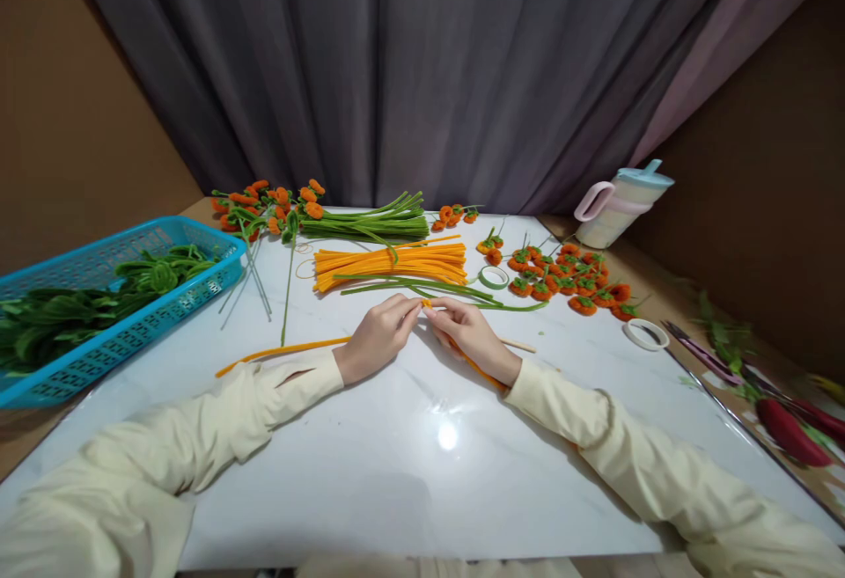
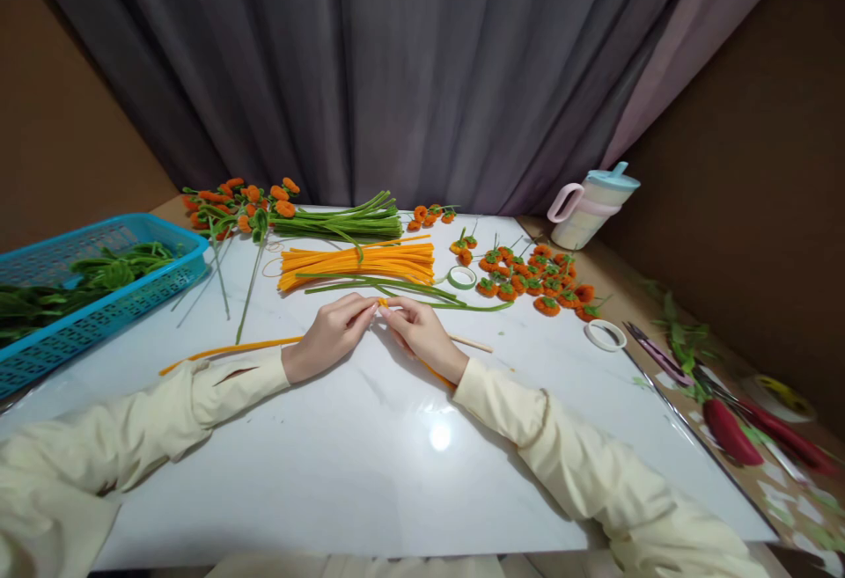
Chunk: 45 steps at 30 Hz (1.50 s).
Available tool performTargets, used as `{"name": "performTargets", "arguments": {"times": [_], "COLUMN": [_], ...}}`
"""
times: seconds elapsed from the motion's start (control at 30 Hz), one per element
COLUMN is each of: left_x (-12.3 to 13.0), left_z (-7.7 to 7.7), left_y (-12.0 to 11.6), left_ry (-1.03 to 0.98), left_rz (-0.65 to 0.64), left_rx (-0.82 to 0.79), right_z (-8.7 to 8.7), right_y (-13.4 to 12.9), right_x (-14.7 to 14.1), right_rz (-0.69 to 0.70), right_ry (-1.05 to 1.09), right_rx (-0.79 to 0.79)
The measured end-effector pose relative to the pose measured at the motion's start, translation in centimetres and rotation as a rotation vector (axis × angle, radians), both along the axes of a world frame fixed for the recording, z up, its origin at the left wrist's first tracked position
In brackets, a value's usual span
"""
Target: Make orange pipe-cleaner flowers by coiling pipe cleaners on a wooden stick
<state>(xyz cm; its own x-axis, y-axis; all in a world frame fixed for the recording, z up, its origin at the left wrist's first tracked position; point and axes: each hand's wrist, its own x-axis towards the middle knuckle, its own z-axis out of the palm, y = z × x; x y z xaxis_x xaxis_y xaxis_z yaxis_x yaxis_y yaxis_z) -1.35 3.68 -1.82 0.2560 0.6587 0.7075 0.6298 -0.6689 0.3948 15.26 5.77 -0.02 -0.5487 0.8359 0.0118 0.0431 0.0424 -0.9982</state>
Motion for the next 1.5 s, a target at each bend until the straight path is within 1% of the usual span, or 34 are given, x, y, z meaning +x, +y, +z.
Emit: {"name": "performTargets", "arguments": {"times": [0.17,0.33,0.57,0.67,0.8,0.9,1.1,1.23,1.5], "left_x": [0.0,0.0,-0.2,-0.2,-0.2,-0.2,-0.2,-0.2,-0.2], "left_z": [-0.1,0.0,-0.2,-0.1,0.0,0.1,0.3,0.3,0.4], "left_y": [0.0,0.0,0.1,0.0,-0.3,-0.4,-0.4,-0.4,-0.5], "left_ry": [-0.011,-0.032,-0.054,-0.040,0.007,0.042,0.095,0.089,0.075], "left_rz": [-0.004,-0.002,0.005,0.003,0.027,0.048,0.083,0.080,0.083], "left_rx": [0.002,0.000,0.011,0.016,0.014,0.022,0.058,0.078,0.076], "right_z": [-0.2,-0.4,-0.6,-0.7,-0.9,-1.0,-0.8,-0.4,0.0], "right_y": [0.0,0.1,0.0,-0.1,-0.1,-0.1,-0.2,-0.3,-0.5], "right_x": [0.0,0.0,0.1,0.2,0.1,0.2,0.2,0.3,0.3], "right_rz": [-0.017,-0.005,0.010,0.010,-0.008,0.009,0.012,-0.006,-0.033], "right_ry": [-0.007,-0.007,-0.085,-0.091,-0.072,-0.074,-0.125,-0.198,-0.277], "right_rx": [0.012,0.053,0.136,0.160,0.154,0.154,0.214,0.291,0.359]}}
